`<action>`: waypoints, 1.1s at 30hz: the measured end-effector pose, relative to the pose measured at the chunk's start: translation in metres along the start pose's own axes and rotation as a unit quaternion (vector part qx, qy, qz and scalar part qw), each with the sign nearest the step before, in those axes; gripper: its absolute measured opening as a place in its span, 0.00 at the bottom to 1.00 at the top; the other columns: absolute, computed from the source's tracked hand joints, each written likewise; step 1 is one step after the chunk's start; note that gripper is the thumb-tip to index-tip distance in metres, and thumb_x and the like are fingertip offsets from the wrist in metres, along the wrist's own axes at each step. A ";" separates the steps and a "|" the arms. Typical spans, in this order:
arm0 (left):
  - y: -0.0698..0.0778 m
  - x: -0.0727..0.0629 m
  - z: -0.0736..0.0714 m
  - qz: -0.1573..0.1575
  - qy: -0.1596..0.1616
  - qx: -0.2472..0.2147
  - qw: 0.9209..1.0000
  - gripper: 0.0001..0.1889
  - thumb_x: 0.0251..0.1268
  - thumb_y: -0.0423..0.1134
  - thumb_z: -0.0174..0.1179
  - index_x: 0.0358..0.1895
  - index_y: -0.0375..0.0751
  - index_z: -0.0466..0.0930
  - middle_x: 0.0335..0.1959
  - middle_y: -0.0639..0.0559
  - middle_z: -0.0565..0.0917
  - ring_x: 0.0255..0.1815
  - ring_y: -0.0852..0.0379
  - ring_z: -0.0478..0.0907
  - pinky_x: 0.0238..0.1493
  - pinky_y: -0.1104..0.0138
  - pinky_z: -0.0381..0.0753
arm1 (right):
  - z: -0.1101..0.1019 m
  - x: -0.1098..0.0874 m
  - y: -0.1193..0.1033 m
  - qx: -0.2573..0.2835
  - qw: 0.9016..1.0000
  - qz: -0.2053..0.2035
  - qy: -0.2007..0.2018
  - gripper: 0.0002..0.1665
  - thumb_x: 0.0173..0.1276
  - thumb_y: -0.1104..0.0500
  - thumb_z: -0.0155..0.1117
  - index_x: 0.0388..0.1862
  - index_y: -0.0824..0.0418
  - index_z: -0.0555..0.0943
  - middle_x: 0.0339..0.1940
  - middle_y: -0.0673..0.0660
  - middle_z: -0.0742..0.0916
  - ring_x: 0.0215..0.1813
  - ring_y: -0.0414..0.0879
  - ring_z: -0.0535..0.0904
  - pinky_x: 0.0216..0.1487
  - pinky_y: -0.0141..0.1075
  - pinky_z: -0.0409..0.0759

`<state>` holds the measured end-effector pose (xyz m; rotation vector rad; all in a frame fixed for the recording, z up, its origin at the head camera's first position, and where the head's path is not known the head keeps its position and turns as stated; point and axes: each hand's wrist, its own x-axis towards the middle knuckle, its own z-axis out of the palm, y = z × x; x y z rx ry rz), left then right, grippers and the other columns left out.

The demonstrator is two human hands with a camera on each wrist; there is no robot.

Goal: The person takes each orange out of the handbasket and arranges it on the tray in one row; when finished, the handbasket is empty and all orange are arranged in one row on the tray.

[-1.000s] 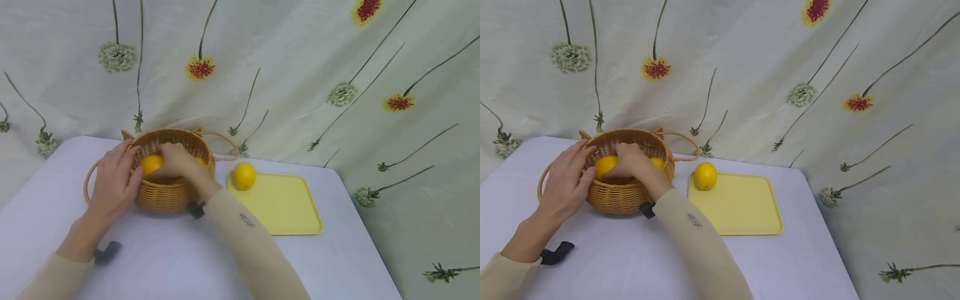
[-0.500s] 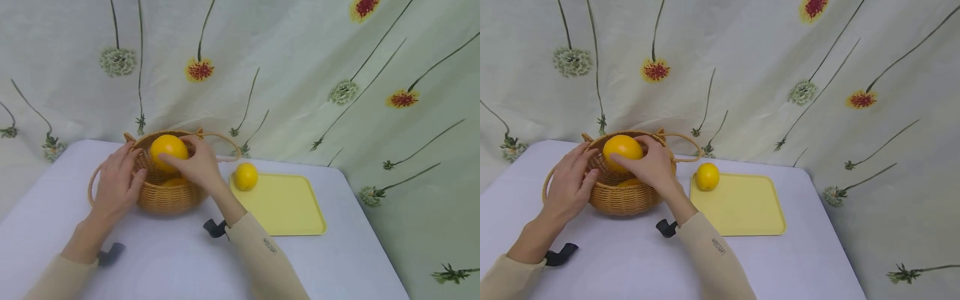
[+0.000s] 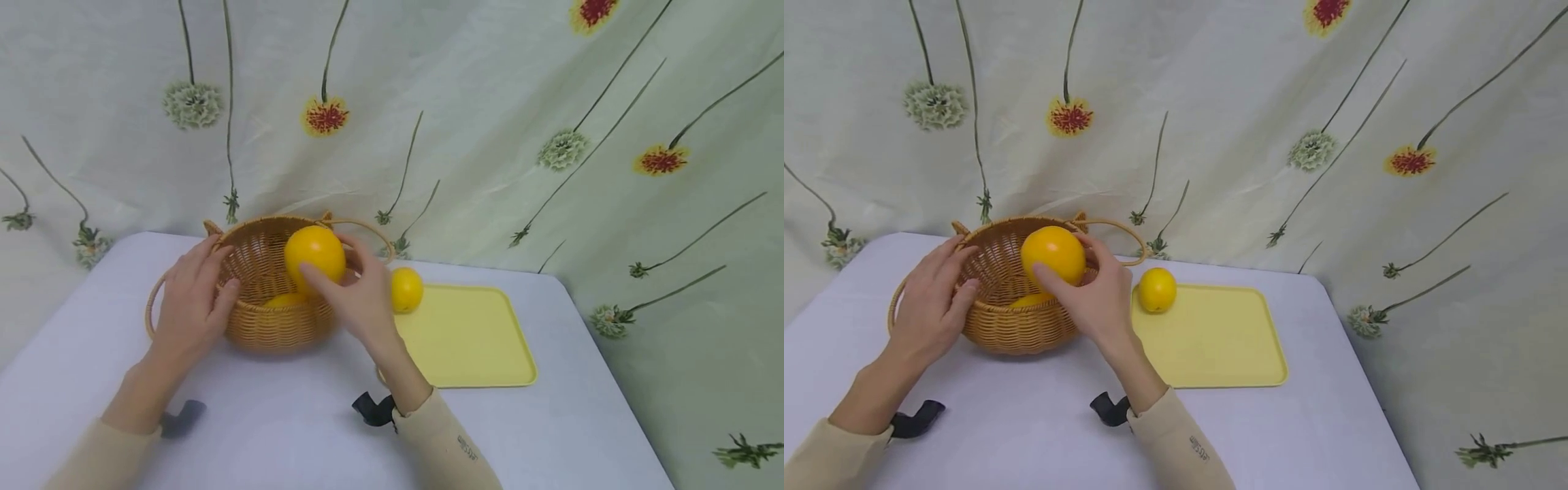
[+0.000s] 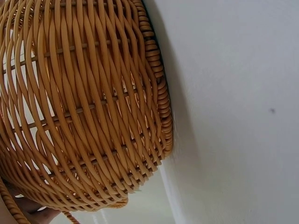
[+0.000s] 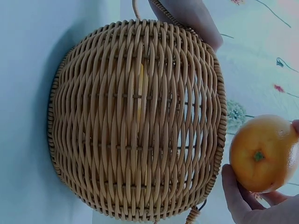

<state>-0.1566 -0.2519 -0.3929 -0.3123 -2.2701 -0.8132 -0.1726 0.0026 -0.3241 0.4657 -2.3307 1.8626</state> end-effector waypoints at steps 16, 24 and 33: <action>0.001 0.002 0.001 0.002 -0.002 -0.009 1.000 0.28 0.73 0.41 0.50 0.71 0.28 0.73 0.77 0.31 0.69 0.78 0.29 0.63 0.80 0.36 0.53 | -0.048 0.009 0.025 -0.030 0.996 -0.053 0.066 0.31 0.68 0.47 0.75 0.67 0.53 0.80 0.58 0.52 0.87 0.59 0.47 0.84 0.57 0.42 0.88; -0.004 -0.001 0.001 0.008 0.006 -0.009 1.000 0.28 0.74 0.42 0.51 0.70 0.28 0.73 0.77 0.31 0.70 0.78 0.29 0.64 0.81 0.38 0.53 | -0.092 0.018 0.041 -0.065 0.992 -0.021 0.107 0.28 0.69 0.41 0.72 0.64 0.51 0.82 0.55 0.51 0.89 0.56 0.48 0.85 0.59 0.48 0.86; -0.002 0.001 0.001 0.009 0.005 -0.010 1.000 0.27 0.74 0.41 0.51 0.70 0.28 0.73 0.77 0.31 0.69 0.76 0.28 0.64 0.79 0.35 0.54 | -0.132 0.029 0.065 -0.121 0.980 0.054 0.149 0.31 0.68 0.35 0.71 0.60 0.52 0.83 0.43 0.58 0.90 0.43 0.52 0.86 0.46 0.45 0.81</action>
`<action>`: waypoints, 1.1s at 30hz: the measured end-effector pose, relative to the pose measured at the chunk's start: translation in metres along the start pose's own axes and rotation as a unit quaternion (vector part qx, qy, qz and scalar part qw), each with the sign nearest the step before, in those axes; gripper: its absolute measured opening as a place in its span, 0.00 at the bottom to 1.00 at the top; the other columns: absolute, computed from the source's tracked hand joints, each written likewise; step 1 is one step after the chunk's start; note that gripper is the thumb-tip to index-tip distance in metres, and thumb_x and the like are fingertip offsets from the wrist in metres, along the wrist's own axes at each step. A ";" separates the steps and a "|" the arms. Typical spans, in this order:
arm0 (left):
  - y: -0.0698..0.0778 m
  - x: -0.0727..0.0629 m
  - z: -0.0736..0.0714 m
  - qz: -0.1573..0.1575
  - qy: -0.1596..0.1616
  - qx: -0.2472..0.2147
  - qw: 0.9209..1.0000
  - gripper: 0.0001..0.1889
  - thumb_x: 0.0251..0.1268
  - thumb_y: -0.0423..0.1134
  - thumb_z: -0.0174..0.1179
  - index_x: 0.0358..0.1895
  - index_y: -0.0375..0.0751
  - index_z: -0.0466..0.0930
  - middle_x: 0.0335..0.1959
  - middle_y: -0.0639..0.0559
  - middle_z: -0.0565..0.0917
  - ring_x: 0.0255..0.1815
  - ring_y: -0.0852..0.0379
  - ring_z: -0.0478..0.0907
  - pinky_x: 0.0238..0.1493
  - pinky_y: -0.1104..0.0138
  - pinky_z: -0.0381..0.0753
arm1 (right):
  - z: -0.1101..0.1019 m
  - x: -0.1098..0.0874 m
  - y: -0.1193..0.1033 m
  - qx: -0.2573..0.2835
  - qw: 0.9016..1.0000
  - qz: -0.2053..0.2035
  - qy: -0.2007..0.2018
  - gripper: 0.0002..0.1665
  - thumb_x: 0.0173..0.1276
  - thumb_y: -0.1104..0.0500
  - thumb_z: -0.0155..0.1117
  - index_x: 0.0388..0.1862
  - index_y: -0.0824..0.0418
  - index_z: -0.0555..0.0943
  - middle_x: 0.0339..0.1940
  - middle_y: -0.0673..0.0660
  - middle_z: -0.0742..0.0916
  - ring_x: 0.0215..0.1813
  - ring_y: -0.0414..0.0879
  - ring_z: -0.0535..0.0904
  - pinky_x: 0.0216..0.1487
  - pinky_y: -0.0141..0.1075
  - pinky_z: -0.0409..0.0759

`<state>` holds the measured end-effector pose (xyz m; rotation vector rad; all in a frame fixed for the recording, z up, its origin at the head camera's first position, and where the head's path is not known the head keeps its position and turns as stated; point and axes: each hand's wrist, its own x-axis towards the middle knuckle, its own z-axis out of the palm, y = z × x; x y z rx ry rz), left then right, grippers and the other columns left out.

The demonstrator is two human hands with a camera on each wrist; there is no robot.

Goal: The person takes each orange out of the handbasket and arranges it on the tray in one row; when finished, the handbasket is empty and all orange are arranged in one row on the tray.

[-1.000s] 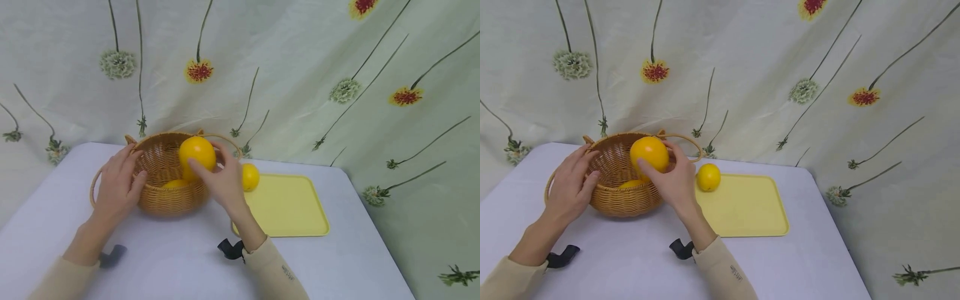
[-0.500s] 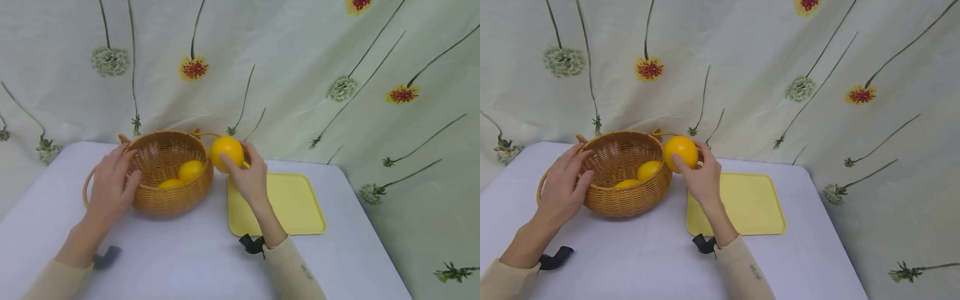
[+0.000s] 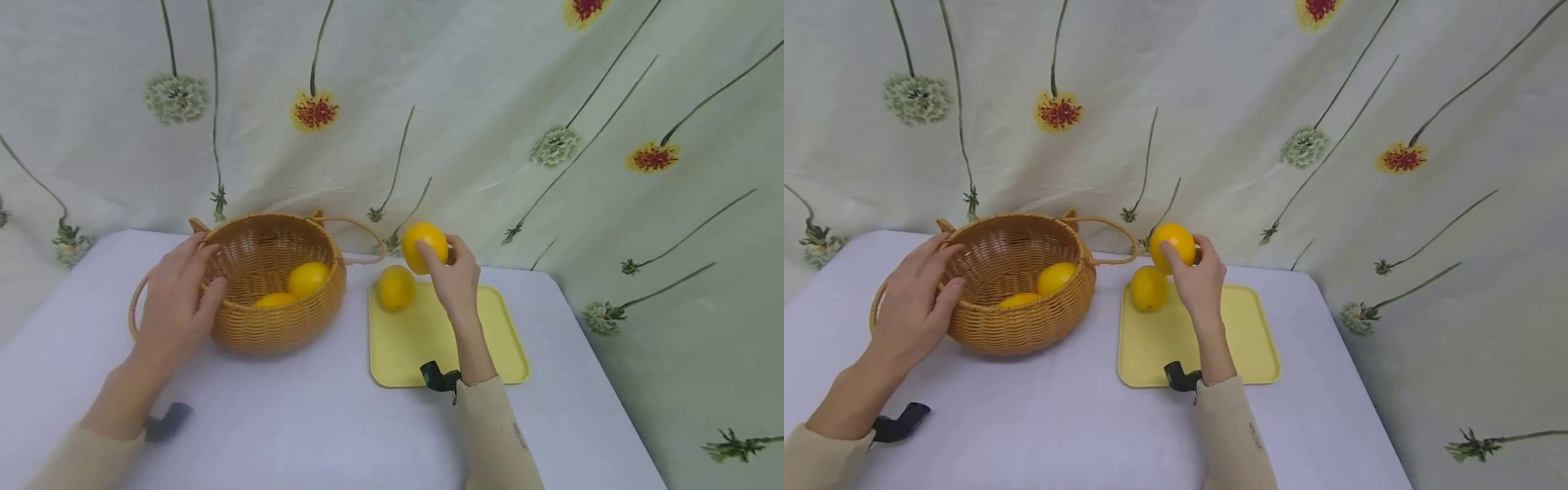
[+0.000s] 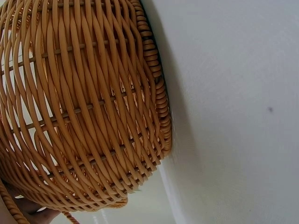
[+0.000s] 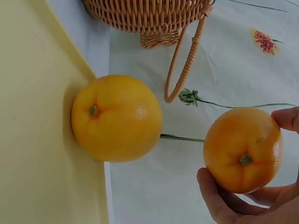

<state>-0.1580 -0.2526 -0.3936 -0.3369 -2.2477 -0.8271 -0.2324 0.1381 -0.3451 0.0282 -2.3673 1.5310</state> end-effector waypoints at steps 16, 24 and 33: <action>-0.002 -0.003 0.001 -0.010 0.000 0.002 1.000 0.28 0.75 0.43 0.50 0.71 0.29 0.73 0.78 0.31 0.69 0.79 0.30 0.63 0.81 0.36 0.53 | -0.005 0.018 0.039 -0.128 0.987 0.091 -0.037 0.41 0.66 0.33 0.66 0.60 0.65 0.83 0.53 0.66 0.86 0.58 0.61 0.74 0.48 0.48 0.82; 0.001 0.001 0.001 -0.005 -0.006 0.007 1.000 0.28 0.75 0.43 0.50 0.71 0.28 0.72 0.78 0.31 0.68 0.79 0.29 0.62 0.81 0.36 0.52 | -0.007 0.016 0.052 -0.194 0.972 0.112 -0.075 0.40 0.67 0.36 0.66 0.59 0.70 0.82 0.51 0.69 0.86 0.47 0.60 0.81 0.45 0.47 0.83; -0.001 0.000 0.002 -0.018 -0.015 0.005 1.000 0.28 0.75 0.42 0.49 0.71 0.28 0.72 0.79 0.32 0.67 0.80 0.31 0.61 0.82 0.36 0.50 | -0.003 0.017 0.060 -0.215 0.964 0.117 -0.102 0.41 0.66 0.35 0.70 0.57 0.71 0.82 0.50 0.68 0.87 0.45 0.57 0.82 0.44 0.44 0.81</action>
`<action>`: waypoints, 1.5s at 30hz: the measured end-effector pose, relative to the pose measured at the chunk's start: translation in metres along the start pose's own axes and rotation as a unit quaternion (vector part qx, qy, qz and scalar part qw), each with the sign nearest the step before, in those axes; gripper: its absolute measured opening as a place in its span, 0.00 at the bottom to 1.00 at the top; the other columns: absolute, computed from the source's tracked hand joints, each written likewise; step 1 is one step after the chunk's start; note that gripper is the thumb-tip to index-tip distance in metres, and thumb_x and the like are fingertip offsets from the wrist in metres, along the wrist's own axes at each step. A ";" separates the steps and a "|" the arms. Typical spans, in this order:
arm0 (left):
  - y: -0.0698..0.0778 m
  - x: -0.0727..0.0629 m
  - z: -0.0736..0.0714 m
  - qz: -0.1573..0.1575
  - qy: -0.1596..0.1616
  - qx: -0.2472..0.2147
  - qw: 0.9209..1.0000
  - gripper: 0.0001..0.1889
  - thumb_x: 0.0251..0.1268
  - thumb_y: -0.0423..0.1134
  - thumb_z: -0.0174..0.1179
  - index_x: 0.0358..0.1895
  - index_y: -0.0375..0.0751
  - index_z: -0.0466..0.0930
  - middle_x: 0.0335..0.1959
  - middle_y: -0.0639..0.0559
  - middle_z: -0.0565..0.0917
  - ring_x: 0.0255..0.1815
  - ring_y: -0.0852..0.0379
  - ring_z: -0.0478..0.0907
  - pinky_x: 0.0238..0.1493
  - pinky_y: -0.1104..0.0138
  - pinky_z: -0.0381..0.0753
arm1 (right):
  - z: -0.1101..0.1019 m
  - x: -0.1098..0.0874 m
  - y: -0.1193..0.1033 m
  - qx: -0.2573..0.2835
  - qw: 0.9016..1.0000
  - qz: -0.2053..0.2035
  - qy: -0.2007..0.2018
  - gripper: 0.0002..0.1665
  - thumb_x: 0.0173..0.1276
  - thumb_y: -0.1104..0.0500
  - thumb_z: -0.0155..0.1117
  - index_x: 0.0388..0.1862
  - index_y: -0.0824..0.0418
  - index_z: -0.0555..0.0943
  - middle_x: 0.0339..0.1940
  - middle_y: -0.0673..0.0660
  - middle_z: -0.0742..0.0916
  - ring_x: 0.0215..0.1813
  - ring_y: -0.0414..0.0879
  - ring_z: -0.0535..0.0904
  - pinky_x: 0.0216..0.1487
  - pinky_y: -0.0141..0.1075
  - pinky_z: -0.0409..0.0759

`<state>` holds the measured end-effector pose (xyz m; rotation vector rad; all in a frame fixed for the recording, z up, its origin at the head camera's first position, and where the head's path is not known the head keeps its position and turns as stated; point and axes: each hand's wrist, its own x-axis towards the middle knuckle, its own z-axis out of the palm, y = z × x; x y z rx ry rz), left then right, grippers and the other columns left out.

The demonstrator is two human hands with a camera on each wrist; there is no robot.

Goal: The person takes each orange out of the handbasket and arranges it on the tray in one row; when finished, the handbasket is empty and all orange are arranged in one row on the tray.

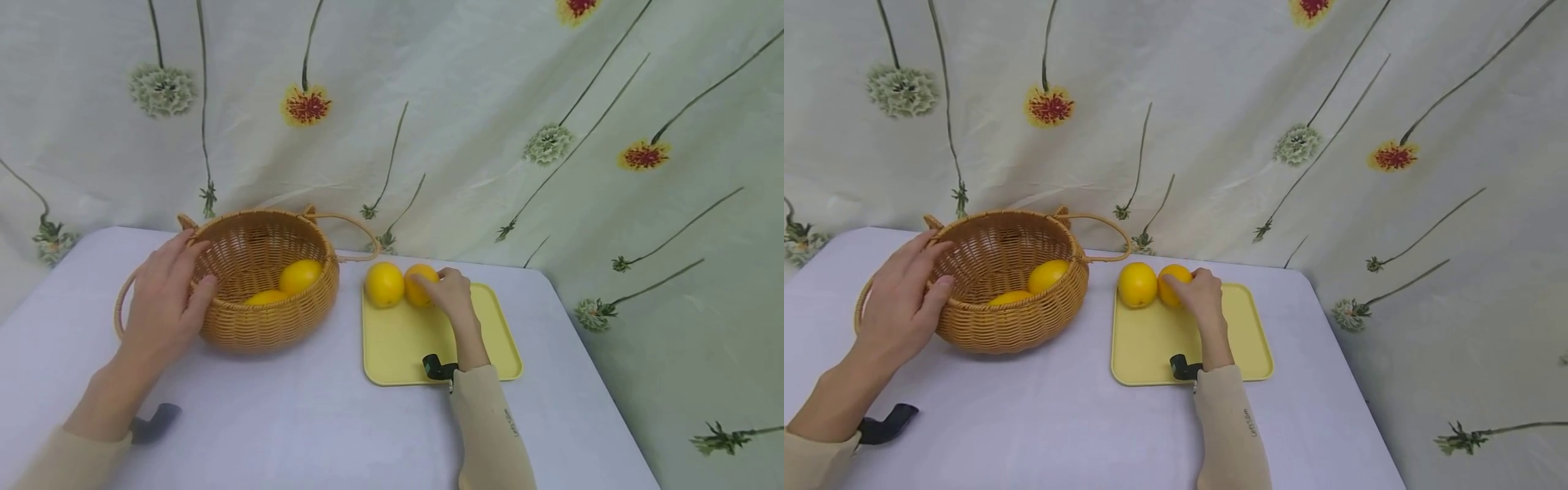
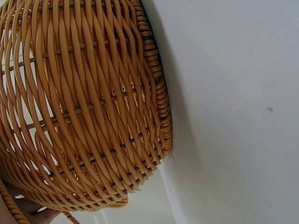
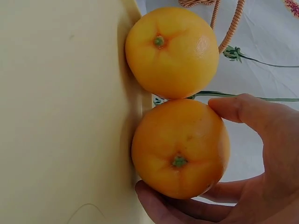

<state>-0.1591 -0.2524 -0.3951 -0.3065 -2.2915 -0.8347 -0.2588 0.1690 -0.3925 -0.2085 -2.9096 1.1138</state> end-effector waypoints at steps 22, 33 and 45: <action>-0.002 -0.002 0.001 0.003 0.004 0.004 1.000 0.28 0.75 0.43 0.48 0.71 0.28 0.72 0.79 0.32 0.67 0.80 0.31 0.61 0.82 0.37 0.50 | -0.011 -0.006 -0.004 -0.019 0.999 -0.003 -0.032 0.47 0.74 0.33 0.60 0.68 0.73 0.75 0.65 0.73 0.83 0.60 0.64 0.80 0.61 0.56 0.81; -0.001 -0.001 0.002 0.003 0.007 0.003 1.000 0.28 0.75 0.43 0.48 0.70 0.28 0.73 0.78 0.31 0.68 0.79 0.30 0.62 0.82 0.36 0.50 | -0.008 -0.002 -0.006 0.057 0.995 -0.061 0.056 0.39 0.74 0.39 0.64 0.70 0.67 0.76 0.65 0.71 0.84 0.67 0.64 0.79 0.67 0.57 0.80; 0.000 -0.001 0.001 -0.004 0.003 0.002 1.000 0.28 0.75 0.44 0.47 0.70 0.29 0.73 0.79 0.33 0.67 0.80 0.32 0.61 0.83 0.38 0.49 | -0.006 -0.009 -0.024 0.093 0.982 -0.144 0.084 0.27 0.75 0.50 0.68 0.67 0.62 0.80 0.65 0.61 0.86 0.67 0.57 0.80 0.69 0.50 0.80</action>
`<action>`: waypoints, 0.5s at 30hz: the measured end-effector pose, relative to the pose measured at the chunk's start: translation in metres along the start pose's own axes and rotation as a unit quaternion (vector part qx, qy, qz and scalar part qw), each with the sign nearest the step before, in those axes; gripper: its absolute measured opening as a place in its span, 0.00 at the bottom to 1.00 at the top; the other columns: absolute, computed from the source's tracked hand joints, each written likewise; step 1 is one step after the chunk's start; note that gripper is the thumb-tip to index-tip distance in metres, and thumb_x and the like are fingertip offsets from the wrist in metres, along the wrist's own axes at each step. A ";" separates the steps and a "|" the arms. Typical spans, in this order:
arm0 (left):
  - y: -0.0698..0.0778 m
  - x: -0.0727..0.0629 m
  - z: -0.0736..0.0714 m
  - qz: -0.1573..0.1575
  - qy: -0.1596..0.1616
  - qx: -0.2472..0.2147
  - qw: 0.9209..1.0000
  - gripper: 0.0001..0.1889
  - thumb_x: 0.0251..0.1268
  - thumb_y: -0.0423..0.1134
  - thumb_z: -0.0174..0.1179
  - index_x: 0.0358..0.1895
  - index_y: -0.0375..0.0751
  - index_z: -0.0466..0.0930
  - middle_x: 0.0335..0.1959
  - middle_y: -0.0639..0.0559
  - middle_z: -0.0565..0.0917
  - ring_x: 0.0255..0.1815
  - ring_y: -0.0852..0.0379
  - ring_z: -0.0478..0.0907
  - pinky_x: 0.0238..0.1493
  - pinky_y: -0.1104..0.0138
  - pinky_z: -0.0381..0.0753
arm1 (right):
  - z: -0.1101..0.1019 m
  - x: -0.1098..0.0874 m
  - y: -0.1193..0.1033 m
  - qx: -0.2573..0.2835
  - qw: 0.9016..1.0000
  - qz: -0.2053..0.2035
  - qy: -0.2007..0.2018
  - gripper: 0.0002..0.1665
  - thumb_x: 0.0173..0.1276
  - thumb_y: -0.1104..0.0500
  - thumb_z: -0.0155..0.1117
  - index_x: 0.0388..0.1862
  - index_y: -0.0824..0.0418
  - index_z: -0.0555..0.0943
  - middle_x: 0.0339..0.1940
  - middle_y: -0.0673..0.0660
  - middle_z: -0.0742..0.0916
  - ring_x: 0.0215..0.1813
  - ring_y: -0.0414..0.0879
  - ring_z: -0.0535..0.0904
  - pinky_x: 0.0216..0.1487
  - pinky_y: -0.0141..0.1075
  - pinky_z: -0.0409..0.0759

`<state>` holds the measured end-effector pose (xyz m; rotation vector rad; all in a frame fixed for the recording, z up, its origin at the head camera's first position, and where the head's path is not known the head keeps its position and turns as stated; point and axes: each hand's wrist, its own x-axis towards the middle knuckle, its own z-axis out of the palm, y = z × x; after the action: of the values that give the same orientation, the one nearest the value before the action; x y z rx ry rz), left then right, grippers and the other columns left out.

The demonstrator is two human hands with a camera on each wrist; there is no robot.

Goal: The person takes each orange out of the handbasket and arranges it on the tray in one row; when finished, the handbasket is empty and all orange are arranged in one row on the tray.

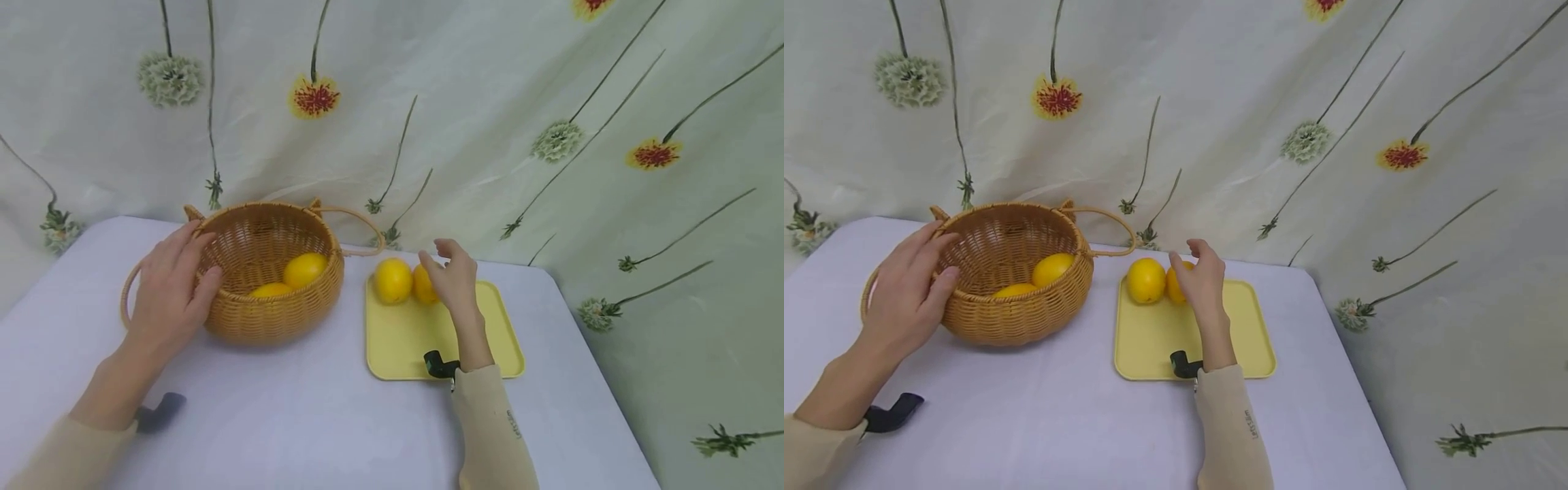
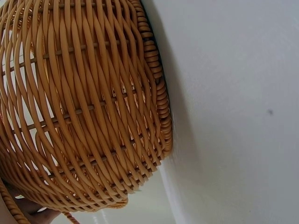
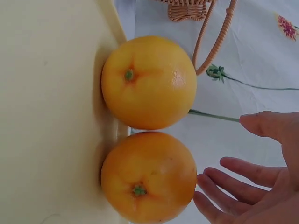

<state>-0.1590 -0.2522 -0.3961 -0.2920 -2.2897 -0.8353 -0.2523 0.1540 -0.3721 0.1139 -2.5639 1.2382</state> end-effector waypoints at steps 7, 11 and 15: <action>-0.001 0.004 -0.009 0.006 0.007 0.013 1.000 0.28 0.74 0.44 0.48 0.69 0.29 0.74 0.78 0.32 0.68 0.79 0.31 0.62 0.81 0.36 0.52 | 0.013 -0.002 -0.021 0.043 0.997 -0.053 -0.026 0.26 0.74 0.49 0.69 0.65 0.61 0.81 0.64 0.59 0.87 0.65 0.54 0.83 0.69 0.48 0.81; 0.000 0.001 -0.003 0.011 0.000 0.013 1.000 0.28 0.74 0.43 0.49 0.69 0.28 0.74 0.78 0.31 0.68 0.78 0.29 0.63 0.79 0.33 0.54 | 0.014 -0.009 -0.031 0.060 0.995 -0.063 -0.046 0.25 0.75 0.49 0.68 0.65 0.60 0.82 0.63 0.57 0.87 0.65 0.52 0.83 0.69 0.48 0.81; 0.001 -0.001 -0.005 0.004 0.001 0.009 1.000 0.27 0.74 0.42 0.49 0.69 0.29 0.74 0.78 0.32 0.69 0.78 0.30 0.63 0.80 0.34 0.53 | 0.022 -0.008 -0.047 0.086 0.991 -0.082 -0.060 0.25 0.75 0.50 0.69 0.65 0.60 0.82 0.63 0.57 0.87 0.65 0.54 0.83 0.69 0.50 0.81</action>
<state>-0.1554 -0.2544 -0.3933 -0.2923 -2.2910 -0.8100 -0.2405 0.1070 -0.3515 0.4388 -2.4816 1.4243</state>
